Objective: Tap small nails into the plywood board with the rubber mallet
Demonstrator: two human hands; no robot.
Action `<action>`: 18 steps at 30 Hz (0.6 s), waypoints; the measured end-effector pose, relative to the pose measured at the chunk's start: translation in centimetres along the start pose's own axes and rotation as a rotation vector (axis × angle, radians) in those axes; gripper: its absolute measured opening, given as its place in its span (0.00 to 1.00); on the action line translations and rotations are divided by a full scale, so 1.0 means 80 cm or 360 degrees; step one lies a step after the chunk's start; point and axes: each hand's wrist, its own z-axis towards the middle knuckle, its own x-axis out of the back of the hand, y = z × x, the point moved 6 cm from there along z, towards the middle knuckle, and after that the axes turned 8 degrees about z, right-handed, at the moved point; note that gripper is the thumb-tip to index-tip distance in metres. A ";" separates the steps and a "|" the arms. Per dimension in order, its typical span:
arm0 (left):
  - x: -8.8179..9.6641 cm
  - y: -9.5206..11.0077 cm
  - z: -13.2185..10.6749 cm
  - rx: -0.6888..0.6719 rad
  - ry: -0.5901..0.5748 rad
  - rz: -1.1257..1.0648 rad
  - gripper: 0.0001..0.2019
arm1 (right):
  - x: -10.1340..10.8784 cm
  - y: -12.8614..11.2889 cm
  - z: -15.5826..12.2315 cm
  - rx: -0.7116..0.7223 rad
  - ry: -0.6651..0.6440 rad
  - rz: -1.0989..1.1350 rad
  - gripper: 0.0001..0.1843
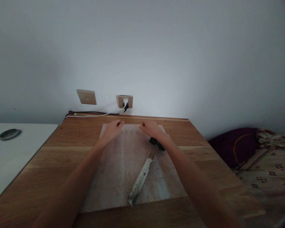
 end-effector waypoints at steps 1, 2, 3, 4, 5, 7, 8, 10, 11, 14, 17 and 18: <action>0.001 0.000 0.003 0.0033 -0.0021 -0.0114 0.14 | 0.006 -0.001 0.002 0.0008 0.0012 0.0113 0.17; 0.002 0.000 0.006 0.0062 -0.0054 -0.0225 0.14 | 0.011 -0.002 0.003 0.0017 0.0013 0.0234 0.20; 0.001 0.000 0.008 0.0087 -0.0091 -0.0324 0.13 | 0.015 -0.004 0.003 0.0029 0.0002 0.0358 0.21; 0.000 -0.001 0.009 0.0110 -0.0122 -0.0406 0.13 | 0.017 -0.006 0.003 0.0039 -0.0020 0.0475 0.21; -0.002 -0.001 0.008 0.0132 -0.0145 -0.0466 0.12 | 0.017 -0.008 0.002 0.0049 -0.0049 0.0579 0.20; -0.008 -0.003 0.006 0.0168 -0.0151 -0.0520 0.13 | 0.012 -0.013 -0.001 0.0056 -0.0105 0.0733 0.15; -0.012 -0.005 0.005 0.0179 -0.0146 -0.0517 0.13 | 0.007 -0.014 -0.002 0.0052 -0.0133 0.0781 0.14; -0.019 -0.006 0.002 0.0179 -0.0142 -0.0474 0.13 | -0.004 -0.018 -0.004 0.0034 -0.0182 0.0821 0.13; -0.022 -0.006 0.000 0.0170 -0.0150 -0.0448 0.13 | -0.008 -0.019 -0.004 0.0023 -0.0203 0.0815 0.13; -0.028 -0.005 -0.003 0.0149 -0.0212 -0.0407 0.13 | -0.016 -0.021 -0.004 -0.0007 -0.0225 0.0701 0.13; -0.029 -0.005 -0.005 0.0150 -0.0254 -0.0408 0.13 | -0.017 -0.020 -0.003 -0.0024 -0.0148 0.0461 0.17; -0.029 -0.005 -0.005 0.0150 -0.0259 -0.0405 0.11 | -0.018 -0.019 -0.003 -0.0027 -0.0108 0.0372 0.17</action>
